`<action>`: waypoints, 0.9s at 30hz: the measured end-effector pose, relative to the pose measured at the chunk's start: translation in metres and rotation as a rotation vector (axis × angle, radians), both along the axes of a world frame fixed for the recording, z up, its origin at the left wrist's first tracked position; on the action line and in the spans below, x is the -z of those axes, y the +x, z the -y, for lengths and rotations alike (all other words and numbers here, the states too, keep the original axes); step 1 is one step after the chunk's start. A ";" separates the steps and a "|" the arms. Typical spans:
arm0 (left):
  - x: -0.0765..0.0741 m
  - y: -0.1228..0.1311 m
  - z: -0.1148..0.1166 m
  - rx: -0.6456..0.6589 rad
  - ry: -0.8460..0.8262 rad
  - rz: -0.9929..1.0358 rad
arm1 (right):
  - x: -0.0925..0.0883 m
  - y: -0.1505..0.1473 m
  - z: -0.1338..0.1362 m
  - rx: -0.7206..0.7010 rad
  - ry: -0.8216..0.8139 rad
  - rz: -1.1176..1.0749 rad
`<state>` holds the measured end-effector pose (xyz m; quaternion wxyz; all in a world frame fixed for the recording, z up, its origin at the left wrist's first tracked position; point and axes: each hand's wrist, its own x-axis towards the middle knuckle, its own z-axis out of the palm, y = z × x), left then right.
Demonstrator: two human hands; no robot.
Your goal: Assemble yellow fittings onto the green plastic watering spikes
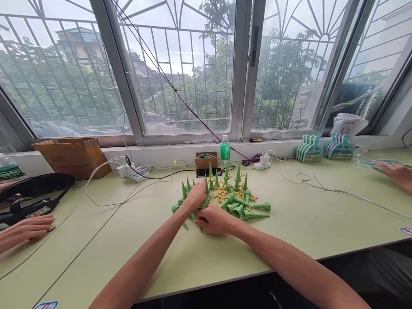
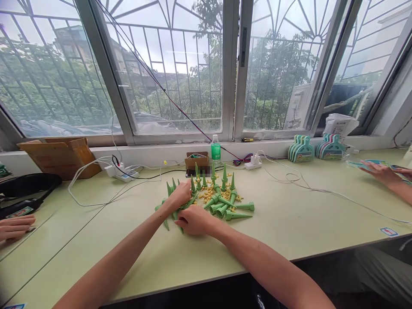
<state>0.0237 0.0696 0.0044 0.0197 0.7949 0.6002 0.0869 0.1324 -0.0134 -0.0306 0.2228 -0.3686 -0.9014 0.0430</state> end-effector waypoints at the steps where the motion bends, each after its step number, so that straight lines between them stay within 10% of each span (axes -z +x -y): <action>1: 0.000 0.000 0.001 0.002 0.000 -0.006 | 0.000 0.000 0.000 0.001 -0.003 -0.001; 27: -0.001 -0.009 0.010 0.140 0.040 -0.265 | -0.002 0.001 0.002 -0.006 -0.015 0.015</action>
